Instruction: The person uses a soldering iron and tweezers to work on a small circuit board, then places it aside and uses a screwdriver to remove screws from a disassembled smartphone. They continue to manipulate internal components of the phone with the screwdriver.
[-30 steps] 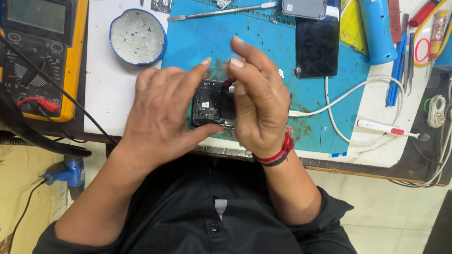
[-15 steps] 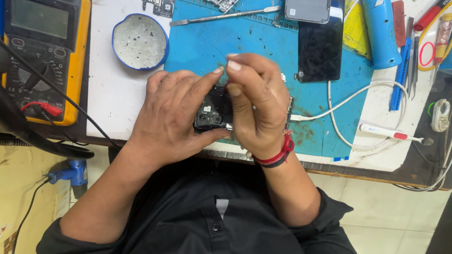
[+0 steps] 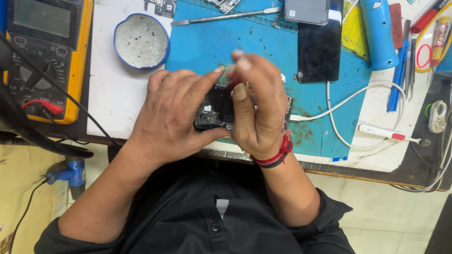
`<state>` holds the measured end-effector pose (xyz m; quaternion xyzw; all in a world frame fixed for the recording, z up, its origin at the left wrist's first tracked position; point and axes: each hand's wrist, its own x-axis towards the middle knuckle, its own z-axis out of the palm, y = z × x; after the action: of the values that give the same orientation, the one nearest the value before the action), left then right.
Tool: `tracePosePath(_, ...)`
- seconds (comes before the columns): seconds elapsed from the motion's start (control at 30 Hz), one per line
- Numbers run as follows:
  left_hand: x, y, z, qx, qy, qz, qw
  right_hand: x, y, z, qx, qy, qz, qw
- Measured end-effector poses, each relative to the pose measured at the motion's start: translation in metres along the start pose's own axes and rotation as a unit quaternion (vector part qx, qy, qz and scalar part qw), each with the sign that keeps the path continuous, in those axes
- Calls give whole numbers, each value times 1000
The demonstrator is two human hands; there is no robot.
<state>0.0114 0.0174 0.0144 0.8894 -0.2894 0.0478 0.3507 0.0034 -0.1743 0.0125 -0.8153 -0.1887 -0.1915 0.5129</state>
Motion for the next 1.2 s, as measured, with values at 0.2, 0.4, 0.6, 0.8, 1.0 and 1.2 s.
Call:
tracePosePath(0.2,-1,-2,-1,-47,58,2,997,-12,0,12,206,99,71,971)
tracePosePath(0.4,-7,-2,3,-48,123,-59,989,-16,2,18,277,130,67,950)
tracePosePath(0.6,-8,0,6,-29,148,-104,983,-14,9,24,200,91,53,974)
tracePosePath(0.8,-6,0,6,1,137,-77,988,-12,9,24,152,69,38,985)
tracePosePath(1.0,-6,1,5,-2,135,-80,988,-8,2,18,77,45,7,996)
tracePosePath(1.2,-6,1,5,-2,133,-82,988,-9,0,15,19,35,-14,999)
